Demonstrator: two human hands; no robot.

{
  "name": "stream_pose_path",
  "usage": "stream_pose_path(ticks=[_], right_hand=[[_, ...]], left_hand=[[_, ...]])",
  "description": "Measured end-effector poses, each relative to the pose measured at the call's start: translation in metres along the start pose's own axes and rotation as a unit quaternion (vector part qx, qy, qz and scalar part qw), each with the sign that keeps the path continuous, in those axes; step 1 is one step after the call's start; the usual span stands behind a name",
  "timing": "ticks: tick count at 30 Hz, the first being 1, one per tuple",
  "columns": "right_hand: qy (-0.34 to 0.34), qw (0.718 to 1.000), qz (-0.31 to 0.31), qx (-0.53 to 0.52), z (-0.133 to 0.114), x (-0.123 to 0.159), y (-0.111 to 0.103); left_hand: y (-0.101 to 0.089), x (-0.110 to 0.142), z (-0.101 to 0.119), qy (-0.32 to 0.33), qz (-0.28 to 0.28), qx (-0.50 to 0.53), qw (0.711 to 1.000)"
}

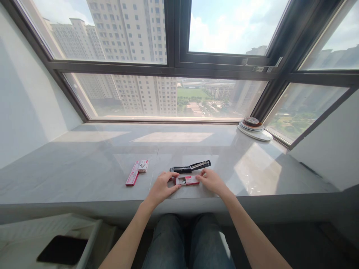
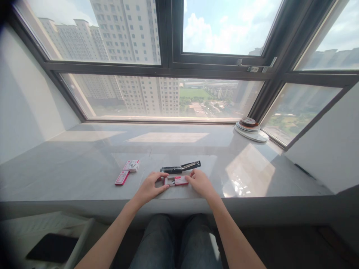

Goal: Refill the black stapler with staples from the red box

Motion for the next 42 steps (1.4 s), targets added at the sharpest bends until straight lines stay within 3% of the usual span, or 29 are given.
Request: stream_pose_path(ticks=[2, 6, 9, 13, 19, 28, 32, 36, 42], right_hand=[[-0.075, 0.996, 0.020, 0.049, -0.021, -0.002, -0.002], [-0.217, 0.967, -0.059, 0.123, -0.068, -0.010, 0.015], [-0.232, 0.952, -0.093, 0.174, -0.087, -0.019, 0.029], [-0.251, 0.945, -0.106, 0.180, -0.094, -0.022, 0.036], [-0.272, 0.945, -0.083, 0.163, -0.081, -0.011, 0.026], [-0.303, 0.913, -0.135, 0.236, -0.086, -0.021, 0.032], [-0.312, 0.926, -0.108, 0.181, -0.085, -0.018, 0.032], [-0.263, 0.963, -0.055, 0.034, -0.058, -0.010, 0.021], [-0.160, 0.984, 0.009, -0.075, -0.001, 0.003, 0.008]], left_hand=[[0.000, 0.000, 0.000, 0.004, -0.001, 0.004, 1.000], [0.000, 0.000, -0.001, 0.004, -0.010, 0.015, 1.000], [-0.001, 0.000, -0.002, 0.002, -0.015, 0.013, 1.000], [-0.001, 0.001, -0.004, 0.002, -0.014, 0.011, 1.000], [0.000, 0.001, -0.006, 0.008, -0.010, 0.023, 1.000], [0.002, 0.002, -0.012, -0.007, -0.012, 0.032, 0.999], [0.002, 0.002, -0.010, -0.005, -0.010, 0.038, 0.999], [0.001, 0.001, -0.008, -0.009, -0.008, 0.033, 0.999], [-0.008, 0.001, -0.013, -0.051, 0.026, 0.061, 0.996]])
Point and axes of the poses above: each hand's wrist, its own x-axis away from the middle knuckle, its own y-axis out of the palm, z = x × y, the point moved 4 cm from there along -x, towards the middle knuckle, and after that the axes turned 12 degrees about z, right-handed, at the moved point
